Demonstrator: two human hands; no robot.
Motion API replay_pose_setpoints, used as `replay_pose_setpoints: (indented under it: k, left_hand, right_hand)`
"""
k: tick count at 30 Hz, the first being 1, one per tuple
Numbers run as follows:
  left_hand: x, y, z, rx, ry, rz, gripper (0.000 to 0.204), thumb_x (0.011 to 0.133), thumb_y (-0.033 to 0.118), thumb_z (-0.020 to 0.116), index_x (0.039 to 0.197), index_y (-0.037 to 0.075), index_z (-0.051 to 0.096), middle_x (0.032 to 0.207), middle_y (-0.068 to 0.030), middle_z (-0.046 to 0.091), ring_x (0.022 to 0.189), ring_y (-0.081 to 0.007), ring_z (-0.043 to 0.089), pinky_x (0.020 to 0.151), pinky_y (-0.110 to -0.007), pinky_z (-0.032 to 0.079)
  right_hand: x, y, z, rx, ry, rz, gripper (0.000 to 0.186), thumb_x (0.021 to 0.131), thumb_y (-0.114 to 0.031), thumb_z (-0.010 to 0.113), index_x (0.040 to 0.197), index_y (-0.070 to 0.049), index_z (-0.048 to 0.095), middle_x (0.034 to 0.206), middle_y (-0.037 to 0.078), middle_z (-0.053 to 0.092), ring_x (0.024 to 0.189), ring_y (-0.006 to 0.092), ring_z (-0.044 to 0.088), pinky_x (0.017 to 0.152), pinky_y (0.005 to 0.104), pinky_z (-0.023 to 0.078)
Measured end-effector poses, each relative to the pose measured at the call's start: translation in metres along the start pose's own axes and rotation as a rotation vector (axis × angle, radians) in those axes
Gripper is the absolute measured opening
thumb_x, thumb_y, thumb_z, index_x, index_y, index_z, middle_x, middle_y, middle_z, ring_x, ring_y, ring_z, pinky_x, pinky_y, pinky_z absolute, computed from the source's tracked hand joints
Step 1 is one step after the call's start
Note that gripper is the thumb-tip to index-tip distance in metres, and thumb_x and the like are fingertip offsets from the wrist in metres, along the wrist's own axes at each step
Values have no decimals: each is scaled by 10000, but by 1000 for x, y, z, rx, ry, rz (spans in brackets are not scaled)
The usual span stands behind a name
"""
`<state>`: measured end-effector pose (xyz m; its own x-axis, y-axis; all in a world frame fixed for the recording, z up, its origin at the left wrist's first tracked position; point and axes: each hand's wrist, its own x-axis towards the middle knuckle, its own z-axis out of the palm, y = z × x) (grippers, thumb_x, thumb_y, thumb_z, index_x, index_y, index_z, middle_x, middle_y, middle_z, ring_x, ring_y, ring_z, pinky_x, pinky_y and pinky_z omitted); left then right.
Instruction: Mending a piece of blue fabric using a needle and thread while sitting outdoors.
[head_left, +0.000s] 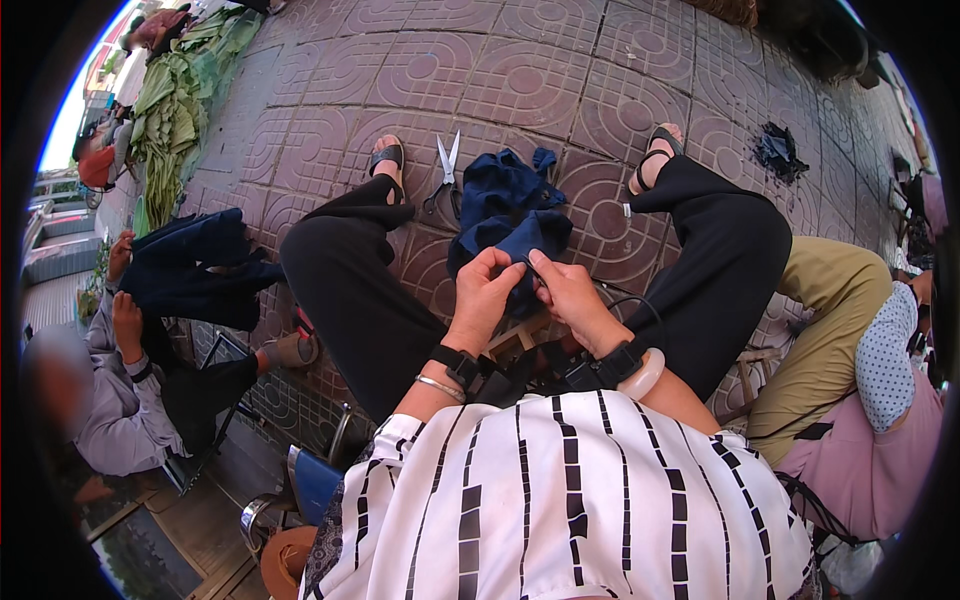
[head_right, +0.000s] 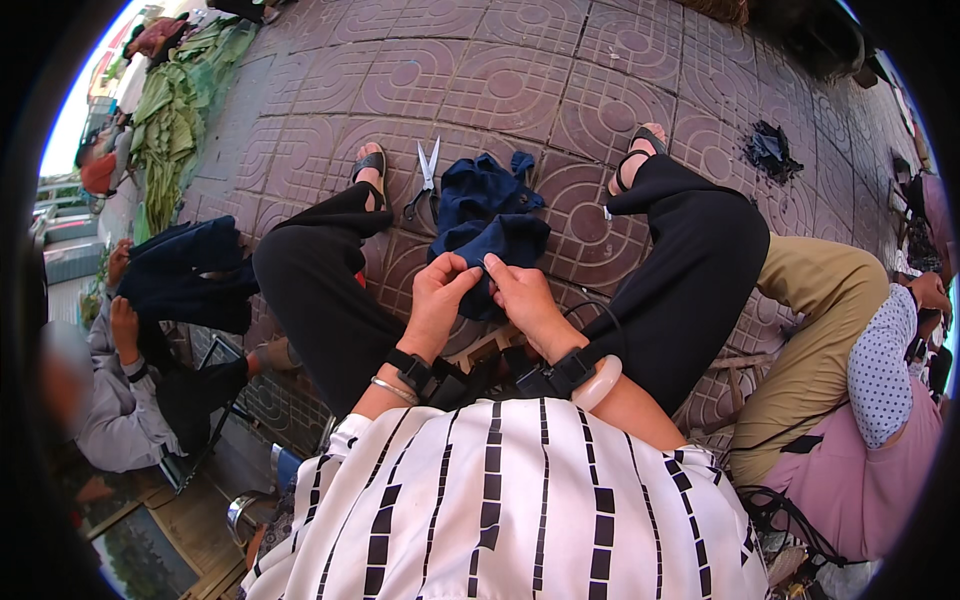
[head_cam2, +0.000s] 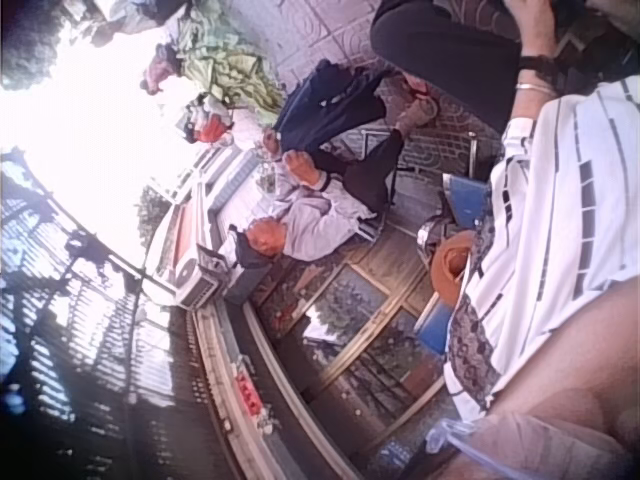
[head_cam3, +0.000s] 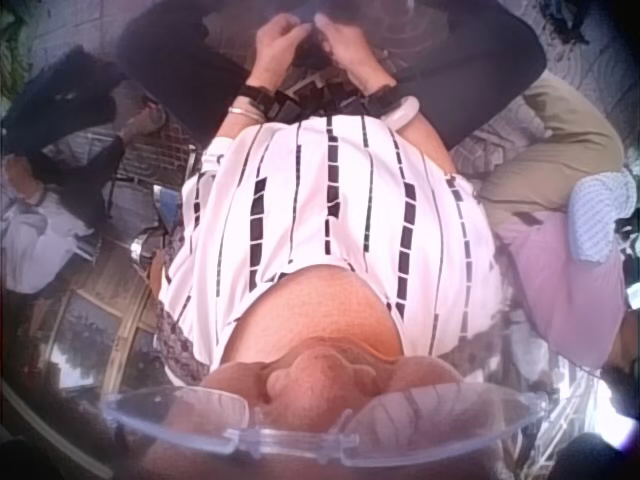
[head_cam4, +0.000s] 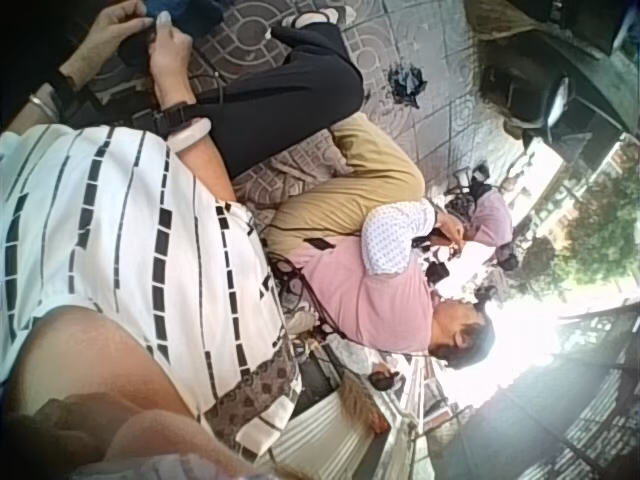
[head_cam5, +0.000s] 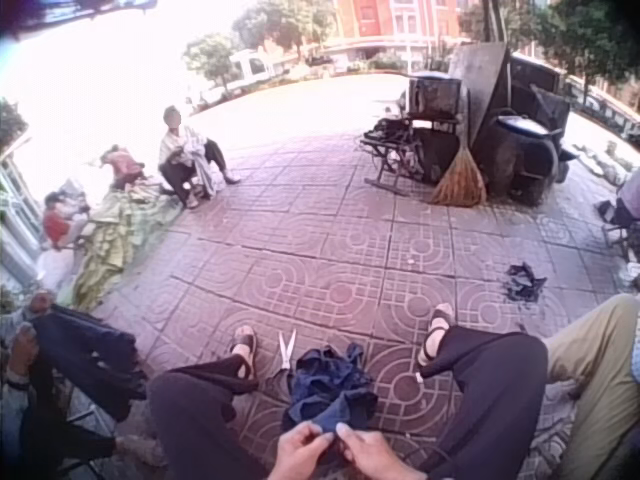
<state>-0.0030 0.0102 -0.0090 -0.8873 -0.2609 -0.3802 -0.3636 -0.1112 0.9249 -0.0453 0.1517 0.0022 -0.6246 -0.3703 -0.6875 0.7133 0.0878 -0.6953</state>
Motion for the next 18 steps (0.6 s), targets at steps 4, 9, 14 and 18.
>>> replay_pose_setpoints:
  k: [4,9,14,18]
  left_hand:
    - [1,-4,-1,28,-6,-2,108,813,89,659,781,46,565,692,58,517,649,-24,446,578,-191,358]
    - [0,-5,0,31,-44,-9,110,802,88,663,776,42,566,684,59,507,641,-24,435,570,-195,355]
    - [1,-7,0,62,-41,16,110,799,88,664,769,45,568,677,62,498,638,-24,426,565,-192,349]
    - [1,-5,1,50,-42,5,112,797,89,665,765,47,566,677,65,495,637,-25,422,563,-190,344]
  right_hand:
    - [-1,-2,2,-1,-4,21,418,921,-468,524,714,-105,534,568,-61,418,419,35,308,390,198,223]
    - [0,-1,2,17,4,35,416,918,-471,526,720,-106,534,577,-55,425,424,38,316,390,201,228]
    - [-1,-1,2,45,-2,55,410,920,-469,523,729,-106,538,583,-51,429,427,47,325,393,204,242]
    - [-1,0,2,46,12,37,406,922,-464,521,731,-105,541,585,-51,429,428,47,327,396,203,245]
